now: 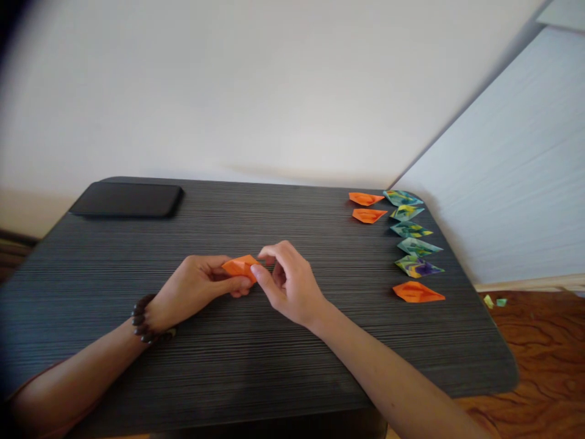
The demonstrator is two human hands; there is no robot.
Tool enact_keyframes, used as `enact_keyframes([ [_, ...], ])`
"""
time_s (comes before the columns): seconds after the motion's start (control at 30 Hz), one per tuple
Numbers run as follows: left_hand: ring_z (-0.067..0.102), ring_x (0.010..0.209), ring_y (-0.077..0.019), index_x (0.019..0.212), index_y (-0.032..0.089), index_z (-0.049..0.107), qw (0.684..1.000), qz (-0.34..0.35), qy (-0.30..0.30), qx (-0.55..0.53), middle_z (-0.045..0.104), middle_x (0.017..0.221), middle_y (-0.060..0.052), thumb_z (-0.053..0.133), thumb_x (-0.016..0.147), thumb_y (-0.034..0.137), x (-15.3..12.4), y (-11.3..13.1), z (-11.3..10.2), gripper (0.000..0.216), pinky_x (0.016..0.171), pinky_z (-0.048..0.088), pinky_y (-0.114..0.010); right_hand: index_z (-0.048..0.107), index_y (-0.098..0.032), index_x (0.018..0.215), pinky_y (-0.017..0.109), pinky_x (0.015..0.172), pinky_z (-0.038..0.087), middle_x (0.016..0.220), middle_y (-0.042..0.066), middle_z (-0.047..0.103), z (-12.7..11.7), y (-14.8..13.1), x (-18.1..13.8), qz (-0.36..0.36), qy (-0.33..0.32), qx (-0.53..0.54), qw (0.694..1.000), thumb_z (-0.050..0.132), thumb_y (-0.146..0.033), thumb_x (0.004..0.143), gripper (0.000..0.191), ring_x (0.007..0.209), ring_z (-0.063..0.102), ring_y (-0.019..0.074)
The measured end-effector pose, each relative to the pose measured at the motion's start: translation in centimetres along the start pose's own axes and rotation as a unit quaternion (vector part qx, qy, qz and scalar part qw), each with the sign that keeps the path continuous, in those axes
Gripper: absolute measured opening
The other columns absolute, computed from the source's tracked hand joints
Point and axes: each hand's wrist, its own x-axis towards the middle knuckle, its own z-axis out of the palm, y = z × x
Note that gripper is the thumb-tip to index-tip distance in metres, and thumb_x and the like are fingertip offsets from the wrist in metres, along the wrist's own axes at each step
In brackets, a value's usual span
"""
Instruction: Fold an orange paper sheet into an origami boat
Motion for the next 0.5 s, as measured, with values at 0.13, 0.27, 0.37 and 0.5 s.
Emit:
enact_keyframes([
  [0.13, 0.065, 0.068, -0.0146, 0.084, 0.018, 0.067, 0.999, 0.007, 0.021, 0.036, 0.071, 0.073, -0.001, 0.065, 0.073, 0.039, -0.24, -0.01, 0.33, 0.024, 0.068, 0.051, -0.024, 0.058, -0.024, 0.100, 0.024, 0.053, 0.044, 0.093, 0.003, 0.047, 0.06, 0.20, -0.05, -0.068, 0.050, -0.033, 0.996, 0.059, -0.028, 0.081, 0.019, 0.054, 0.041, 0.0053],
  [0.27, 0.065, 0.069, -0.0152, 0.083, 0.017, 0.067, 0.998, 0.016, 0.018, 0.055, 0.070, 0.073, -0.001, 0.063, 0.074, 0.040, -0.34, -0.22, 0.59, 0.025, 0.069, 0.050, -0.024, 0.063, -0.023, 0.089, 0.026, 0.058, 0.047, 0.089, 0.002, 0.046, 0.03, 0.09, 0.05, -0.086, 0.061, -0.037, 0.994, 0.061, -0.027, 0.080, 0.010, 0.062, 0.047, 0.0080],
  [0.37, 0.065, 0.071, -0.0168, 0.084, 0.018, 0.068, 0.995, 0.028, 0.027, 0.087, 0.070, 0.074, -0.001, 0.062, 0.074, 0.042, -0.38, -0.47, 0.70, 0.027, 0.067, 0.050, -0.025, 0.064, -0.021, 0.084, 0.025, 0.058, 0.047, 0.096, 0.004, 0.051, -0.02, -0.16, 0.21, -0.039, 0.041, -0.001, 0.998, 0.058, -0.026, 0.083, 0.007, 0.063, 0.050, 0.0080],
  [0.5, 0.064, 0.071, -0.0173, 0.084, 0.020, 0.070, 0.991, 0.049, 0.049, 0.110, 0.070, 0.074, 0.000, 0.063, 0.073, 0.040, -0.52, -0.50, 0.80, 0.024, 0.063, 0.049, -0.024, 0.060, -0.020, 0.085, 0.026, 0.066, 0.048, 0.098, 0.004, 0.062, 0.03, -0.28, 0.31, 0.031, -0.011, 0.074, 0.997, 0.053, -0.027, 0.086, 0.010, 0.075, 0.059, 0.0123],
])
